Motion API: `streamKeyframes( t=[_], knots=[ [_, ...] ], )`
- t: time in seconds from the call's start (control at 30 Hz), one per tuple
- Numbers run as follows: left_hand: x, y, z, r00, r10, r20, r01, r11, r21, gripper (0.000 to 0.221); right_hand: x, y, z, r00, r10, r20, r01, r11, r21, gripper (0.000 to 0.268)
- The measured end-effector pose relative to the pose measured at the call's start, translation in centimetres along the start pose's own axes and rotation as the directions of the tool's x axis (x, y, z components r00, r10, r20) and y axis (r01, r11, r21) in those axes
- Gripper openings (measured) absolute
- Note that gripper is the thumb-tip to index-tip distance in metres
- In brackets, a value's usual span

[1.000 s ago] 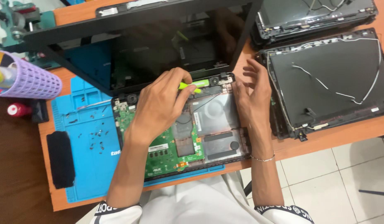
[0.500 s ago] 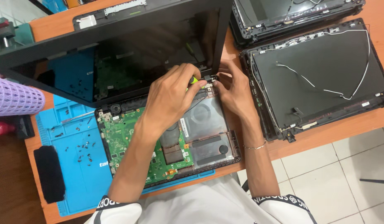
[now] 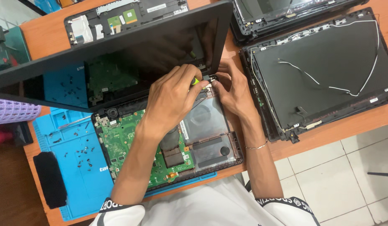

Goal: The person unscrews and removes components from the interior of a laptop using a small screwdriver and their hands.

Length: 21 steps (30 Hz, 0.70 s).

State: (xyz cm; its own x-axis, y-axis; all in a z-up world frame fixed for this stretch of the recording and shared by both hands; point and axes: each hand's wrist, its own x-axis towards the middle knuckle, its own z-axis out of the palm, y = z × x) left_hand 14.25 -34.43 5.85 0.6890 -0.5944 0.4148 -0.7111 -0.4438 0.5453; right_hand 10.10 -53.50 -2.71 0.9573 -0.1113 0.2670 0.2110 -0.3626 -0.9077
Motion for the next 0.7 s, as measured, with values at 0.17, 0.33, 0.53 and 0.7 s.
streamKeyframes(
  t=[0.17, 0.33, 0.53, 0.7],
  knots=[
    [-0.04, 0.11, 0.09, 1.0, 0.005, 0.007, -0.005, 1.0, 0.014, 0.021, -0.15, -0.01, 0.05, 1.0, 0.022, -0.011, -0.022, 1.0, 0.012, 0.044],
    [-0.16, 0.13, 0.19, 1.0, 0.011, 0.005, -0.011, 1.0, 0.023, 0.021, -0.29, 0.35, 0.2, 0.998, 0.051, -0.021, -0.05, 0.998, 0.037, 0.044],
    [-0.14, 0.14, 0.49, 1.0, 0.029, -0.003, -0.029, 0.998, 0.057, 0.022, -0.37, 0.48, 0.16, 0.998, 0.065, -0.017, -0.063, 0.996, 0.061, 0.045],
    [-0.1, 0.23, 0.67, 1.0, 0.03, -0.002, -0.029, 0.997, 0.068, 0.022, -0.37, 0.51, 0.13, 0.995, 0.1, -0.016, -0.099, 0.994, 0.048, 0.045]
  ],
)
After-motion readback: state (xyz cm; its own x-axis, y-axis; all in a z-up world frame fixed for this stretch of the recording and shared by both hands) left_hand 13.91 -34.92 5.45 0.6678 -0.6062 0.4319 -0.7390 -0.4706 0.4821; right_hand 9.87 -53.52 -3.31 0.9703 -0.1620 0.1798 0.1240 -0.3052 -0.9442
